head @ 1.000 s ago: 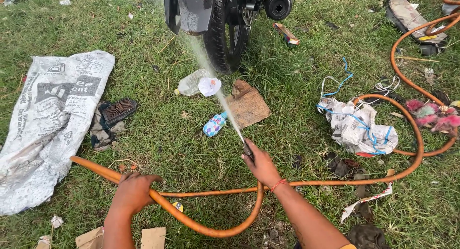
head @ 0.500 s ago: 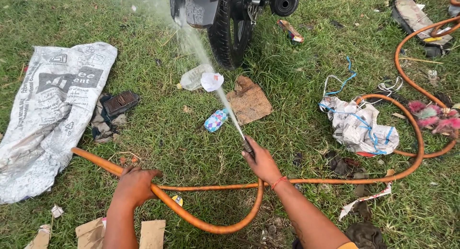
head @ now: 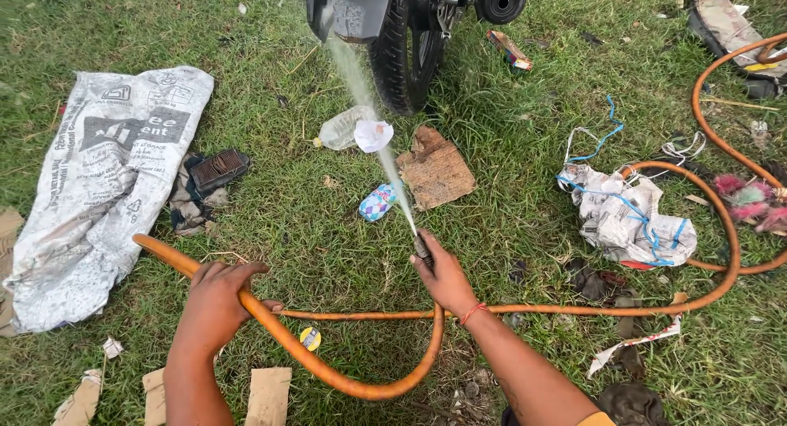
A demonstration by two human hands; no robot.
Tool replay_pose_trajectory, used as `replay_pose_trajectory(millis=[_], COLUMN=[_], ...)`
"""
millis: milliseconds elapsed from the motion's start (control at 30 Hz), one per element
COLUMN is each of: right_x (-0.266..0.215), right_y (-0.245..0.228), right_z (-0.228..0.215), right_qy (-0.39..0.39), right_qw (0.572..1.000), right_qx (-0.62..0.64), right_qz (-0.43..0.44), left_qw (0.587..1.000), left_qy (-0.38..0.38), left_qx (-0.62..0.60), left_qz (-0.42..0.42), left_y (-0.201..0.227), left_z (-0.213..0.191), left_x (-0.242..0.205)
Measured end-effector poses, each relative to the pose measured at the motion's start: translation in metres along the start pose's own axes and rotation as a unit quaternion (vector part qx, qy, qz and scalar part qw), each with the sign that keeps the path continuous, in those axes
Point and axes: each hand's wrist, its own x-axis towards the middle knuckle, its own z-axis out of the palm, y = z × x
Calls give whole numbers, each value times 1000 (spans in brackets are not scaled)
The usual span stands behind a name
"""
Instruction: The recorder is washing a red motorcycle using a high-pressure water hose in an outdoor setting.
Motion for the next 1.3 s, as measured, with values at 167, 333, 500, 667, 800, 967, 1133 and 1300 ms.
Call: replay_pose_trajectory(millis=[167,333,500,667,800,967,1133,1300], right_x=[-1,-3,-2,-5,-8,-13,-13,-14], right_y=[-10,-15,6,-10,-10,-16,-8,-14], right_z=[0,2,15,23,30,35,43,47], right_qy=[-10,-46,0,-44,-44,-46,-65,-71], right_qw=[1000,996,997,984,978,978,964,960], right_qx=[17,-3,61,155,174,187,244,248], right_qz=[-8,80,-53,79,102,86,81,105], left_qw=[999,999,999,980,958,931,924,899], left_qy=[-38,13,18,181,267,336,351,388], left_qx=[20,8,-9,-68,-75,-109,-112,-134], left_qz=[-29,30,-27,36,75,92,98,151], left_y=[6,-1,10,10,19,28,38,36], left_z=[-9,-5,-23,-20,-20,-12,-17,-20], left_x=[-3,-7,-11,-12,-9,-4,-2,-1])
